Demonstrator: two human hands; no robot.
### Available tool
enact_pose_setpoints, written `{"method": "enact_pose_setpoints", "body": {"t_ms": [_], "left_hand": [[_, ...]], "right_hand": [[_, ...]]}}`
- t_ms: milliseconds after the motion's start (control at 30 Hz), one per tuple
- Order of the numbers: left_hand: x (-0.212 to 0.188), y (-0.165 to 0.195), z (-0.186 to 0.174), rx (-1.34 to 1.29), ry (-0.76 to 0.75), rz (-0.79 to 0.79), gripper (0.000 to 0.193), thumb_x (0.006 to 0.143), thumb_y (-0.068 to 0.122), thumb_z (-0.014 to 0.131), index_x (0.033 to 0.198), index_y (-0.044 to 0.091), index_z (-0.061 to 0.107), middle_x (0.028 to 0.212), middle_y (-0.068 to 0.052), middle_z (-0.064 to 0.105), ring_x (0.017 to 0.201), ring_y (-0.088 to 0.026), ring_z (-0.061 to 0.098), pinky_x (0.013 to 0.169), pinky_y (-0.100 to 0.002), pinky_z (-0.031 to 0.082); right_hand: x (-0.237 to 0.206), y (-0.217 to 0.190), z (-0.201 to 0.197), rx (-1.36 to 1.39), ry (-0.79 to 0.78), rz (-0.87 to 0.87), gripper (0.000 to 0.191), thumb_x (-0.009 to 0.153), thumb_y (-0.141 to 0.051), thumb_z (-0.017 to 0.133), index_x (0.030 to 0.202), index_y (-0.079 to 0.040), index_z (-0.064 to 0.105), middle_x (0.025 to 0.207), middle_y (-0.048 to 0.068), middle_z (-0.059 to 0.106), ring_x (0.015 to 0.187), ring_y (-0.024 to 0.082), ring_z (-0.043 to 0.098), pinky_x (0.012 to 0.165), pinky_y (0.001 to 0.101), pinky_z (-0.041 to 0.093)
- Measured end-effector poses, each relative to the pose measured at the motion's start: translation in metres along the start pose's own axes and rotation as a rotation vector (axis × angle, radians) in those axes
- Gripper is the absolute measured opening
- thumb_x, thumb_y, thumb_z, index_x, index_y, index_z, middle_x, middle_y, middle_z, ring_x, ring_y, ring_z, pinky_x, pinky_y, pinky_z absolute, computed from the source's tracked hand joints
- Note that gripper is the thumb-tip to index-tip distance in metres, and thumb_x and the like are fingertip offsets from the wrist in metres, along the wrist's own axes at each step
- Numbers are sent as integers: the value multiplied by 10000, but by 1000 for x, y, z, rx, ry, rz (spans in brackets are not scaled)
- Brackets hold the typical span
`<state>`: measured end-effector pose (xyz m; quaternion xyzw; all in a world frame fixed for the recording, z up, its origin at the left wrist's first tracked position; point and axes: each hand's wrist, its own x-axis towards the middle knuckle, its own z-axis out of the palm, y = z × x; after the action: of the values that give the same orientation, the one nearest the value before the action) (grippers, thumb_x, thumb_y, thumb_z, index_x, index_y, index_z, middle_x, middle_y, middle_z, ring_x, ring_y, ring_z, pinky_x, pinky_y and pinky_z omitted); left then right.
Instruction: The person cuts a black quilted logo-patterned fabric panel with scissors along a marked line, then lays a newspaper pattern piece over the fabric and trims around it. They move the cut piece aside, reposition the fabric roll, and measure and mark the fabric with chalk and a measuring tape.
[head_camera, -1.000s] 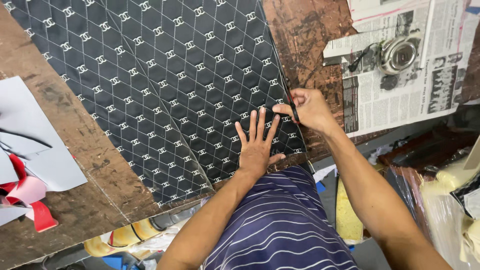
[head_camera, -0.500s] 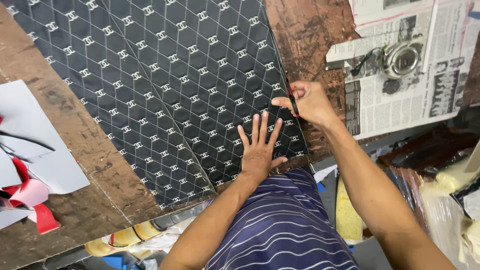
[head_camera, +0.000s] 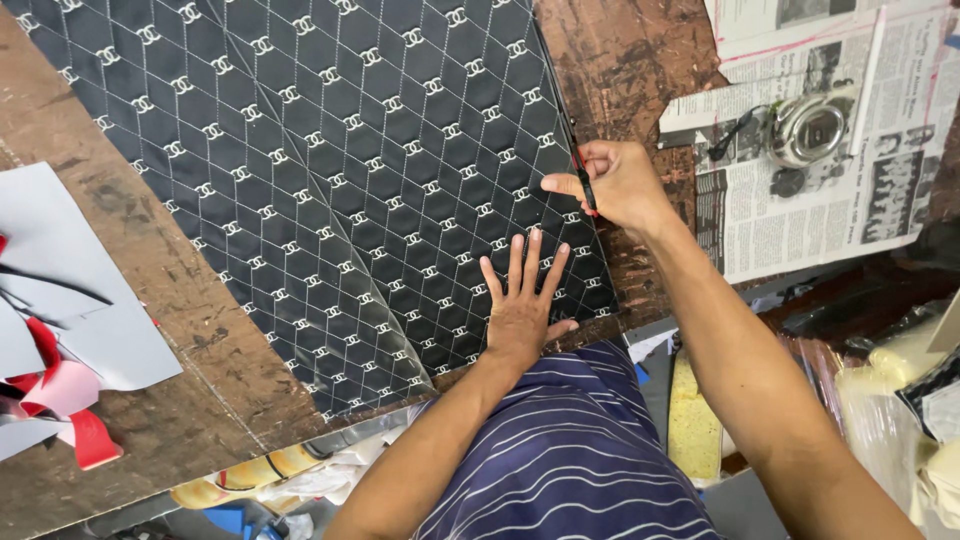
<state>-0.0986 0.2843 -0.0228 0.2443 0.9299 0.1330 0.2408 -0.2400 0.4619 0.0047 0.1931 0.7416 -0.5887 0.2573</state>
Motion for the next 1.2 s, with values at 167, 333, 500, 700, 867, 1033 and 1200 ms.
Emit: {"method": "enact_pose_setpoints", "body": {"t_ms": [167, 333, 500, 700, 867, 1033, 1200], "left_hand": [[0, -1, -1, 27, -23, 11, 1178, 778, 748, 637, 1655, 204, 70, 1703, -224, 15, 1570, -423, 3, 1156, -772, 61], [1, -2, -2, 26, -35, 15, 1169, 798, 751, 614, 1657, 198, 44, 1704, -224, -2, 1573, -424, -11, 1157, -777, 51], [3, -2, -2, 28, -100, 14, 1162, 808, 758, 589, 1650, 198, 17, 1699, -222, -36, 1563, -427, -40, 1142, -784, 42], [5, -3, -1, 36, -125, 14, 1150, 821, 760, 569, 1651, 206, -1, 1702, -220, -56, 1563, -422, -62, 1142, -783, 38], [7, -4, -2, 32, -155, 16, 1149, 827, 761, 561, 1650, 204, -17, 1701, -221, -70, 1562, -425, -74, 1136, -789, 29], [7, -4, 0, 34, -169, 14, 1144, 828, 764, 551, 1649, 212, -23, 1700, -215, -78, 1561, -422, -79, 1133, -789, 26], [8, -5, 1, 49, -163, 14, 1125, 839, 761, 535, 1648, 215, -23, 1699, -214, -79, 1560, -419, -80, 1132, -787, 26]], "right_hand": [[16, -14, 2, -33, 20, -9, 312, 785, -228, 916, 883, -15, 710, 609, -14, 622, 466, 37, 502, 420, 214, 344], [24, -24, 2, -53, 24, 12, 308, 790, -225, 915, 877, -11, 712, 577, -1, 605, 447, 49, 494, 411, 223, 317], [22, -27, 1, -24, 25, -24, 289, 766, -211, 915, 880, -31, 720, 571, -4, 605, 445, 47, 504, 406, 222, 319], [41, -40, 2, -99, 25, -16, 332, 780, -250, 931, 819, -26, 689, 565, -17, 588, 449, 41, 491, 419, 218, 330], [52, -42, 1, -61, 15, -40, 341, 780, -256, 930, 823, -30, 679, 550, -18, 582, 444, 39, 486, 419, 221, 329], [52, -42, 0, -72, 25, -40, 320, 776, -240, 931, 846, -22, 707, 562, -11, 588, 452, 38, 480, 420, 230, 317], [65, -60, 2, -63, 25, -16, 320, 774, -228, 921, 861, -6, 709, 576, -2, 611, 437, 51, 499, 406, 238, 337]]}}
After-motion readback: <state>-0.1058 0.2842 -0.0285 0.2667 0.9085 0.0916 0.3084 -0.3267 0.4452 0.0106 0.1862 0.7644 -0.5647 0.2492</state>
